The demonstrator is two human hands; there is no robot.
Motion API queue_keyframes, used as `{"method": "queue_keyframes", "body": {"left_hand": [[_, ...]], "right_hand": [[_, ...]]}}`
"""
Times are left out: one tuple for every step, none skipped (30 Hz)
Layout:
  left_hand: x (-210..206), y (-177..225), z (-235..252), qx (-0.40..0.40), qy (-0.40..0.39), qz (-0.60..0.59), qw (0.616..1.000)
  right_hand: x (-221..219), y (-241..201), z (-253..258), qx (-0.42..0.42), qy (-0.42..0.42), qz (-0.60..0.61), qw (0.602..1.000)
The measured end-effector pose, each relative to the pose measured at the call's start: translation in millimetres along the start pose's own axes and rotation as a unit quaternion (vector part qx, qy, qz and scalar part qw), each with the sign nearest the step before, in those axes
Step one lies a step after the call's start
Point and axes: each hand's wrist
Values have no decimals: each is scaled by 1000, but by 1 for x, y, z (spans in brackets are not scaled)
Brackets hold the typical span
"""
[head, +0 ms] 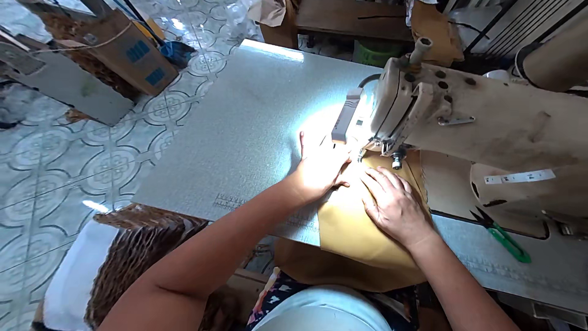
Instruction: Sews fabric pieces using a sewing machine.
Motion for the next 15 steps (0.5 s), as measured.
{"method": "queue_keyframes", "body": {"left_hand": [[1, 0, 3, 1, -2, -2, 1000], [2, -1, 5, 1, -6, -4, 1000], [2, 0, 6, 1, -9, -2, 1000], [2, 0, 5, -3, -5, 4, 1000], [0, 0, 2, -14, 11, 8, 1000], [-4, -1, -2, -35, 45, -7, 998], [-8, -1, -8, -59, 80, -33, 994], [-10, 0, -14, -70, 97, -53, 991], [-12, 1, -21, -76, 108, -62, 989], [-14, 1, -28, -80, 121, -66, 987], [-18, 0, -33, -84, 144, -63, 984], [-22, -1, -37, -89, 166, -57, 981], [-23, -1, -40, -92, 175, -46, 979], [-23, -2, -42, -96, 179, -33, 979], [-24, -3, -44, -101, 185, -21, 977]], "right_hand": [[0, 2, 1, 1, -2, 0, 1000], [0, 3, 2, 3, -1, 0, 1000], [0, 3, 3, 3, 0, 0, 1000], [1, 2, 3, 1, -3, 0, 1000], [2, 0, 2, -6, -10, 0, 1000], [3, -5, 1, -19, -22, 1, 1000], [6, -11, -1, -31, -29, -2, 999], [8, -20, -3, -44, -33, -8, 998], [10, -28, -5, -55, -31, -18, 998], [10, -35, -8, -64, -27, -27, 997], [9, -39, -11, -69, -20, -38, 997], [8, -42, -13, -71, -13, -45, 996], [7, -42, -15, -71, -7, -49, 996], [6, -42, -16, -71, -3, -52, 996], [5, -42, -16, -72, -3, -52, 996]]}}
Point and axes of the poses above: each hand's wrist, its own z-axis towards the middle knuckle, its own x-axis out of the back of the hand, y = z × x, and after that the axes turned 15 degrees about x, right-handed
